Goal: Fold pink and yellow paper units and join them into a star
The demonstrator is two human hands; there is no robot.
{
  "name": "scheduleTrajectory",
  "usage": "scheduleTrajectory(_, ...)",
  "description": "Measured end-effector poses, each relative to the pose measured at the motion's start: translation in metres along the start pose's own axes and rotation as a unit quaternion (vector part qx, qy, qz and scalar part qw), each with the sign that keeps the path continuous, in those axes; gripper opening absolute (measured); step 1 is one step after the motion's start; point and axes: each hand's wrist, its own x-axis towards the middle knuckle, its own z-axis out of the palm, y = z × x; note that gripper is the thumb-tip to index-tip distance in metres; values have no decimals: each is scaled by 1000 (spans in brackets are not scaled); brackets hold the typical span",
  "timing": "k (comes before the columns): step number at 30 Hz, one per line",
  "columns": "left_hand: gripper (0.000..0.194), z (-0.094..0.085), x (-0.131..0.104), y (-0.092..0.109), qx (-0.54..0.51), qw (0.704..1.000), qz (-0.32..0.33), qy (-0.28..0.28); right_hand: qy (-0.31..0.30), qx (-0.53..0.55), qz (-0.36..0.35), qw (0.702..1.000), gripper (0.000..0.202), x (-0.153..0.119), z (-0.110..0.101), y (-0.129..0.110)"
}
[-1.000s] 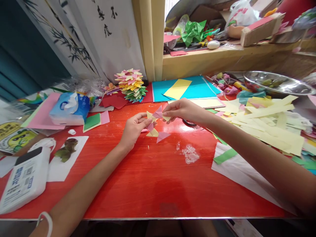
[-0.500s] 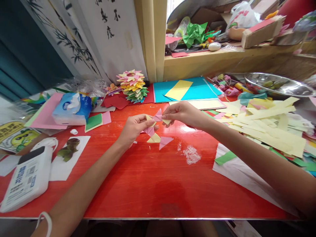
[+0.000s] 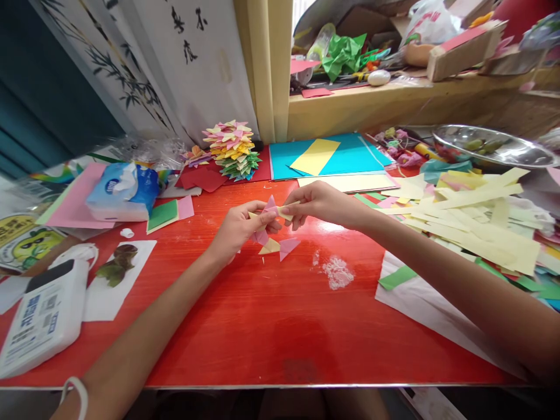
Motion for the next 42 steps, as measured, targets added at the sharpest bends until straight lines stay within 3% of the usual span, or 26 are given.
scheduleTrajectory(9, 17, 4, -3, -1, -4, 1000, 10, 22, 1, -10, -37, 999, 25, 0, 9, 4)
scheduleTrajectory(12, 15, -13, 2, 6, -11, 997, 43, 55, 4, 35, -48, 998, 29, 2, 14, 5)
scheduleTrajectory(15, 9, -44, 11, 12, -98, 974, 132, 156, 28, 63, -49, 996, 34, 6, 15, 11)
scheduleTrajectory(19, 16, -70, 21, 12, -232, 936, 133, 231, 66, -65, -78, 993, 31, 9, 23, 28)
scheduleTrajectory(24, 19, -58, 19, 6, -289, 942, 81, 153, 7, -263, -171, 949, 52, 5, 54, 41)
scheduleTrajectory(29, 16, -43, 13, -1, -250, 964, 48, 80, -1, -305, -209, 929, 64, 18, 68, 41)
scheduleTrajectory(36, 18, -50, 18, -9, -217, 968, 62, 112, -69, -218, -232, 946, 62, 46, 66, 39)
scheduleTrajectory(42, 22, -52, 22, -15, -238, 958, 45, 153, -57, -224, -200, 952, 25, 45, 70, 36)
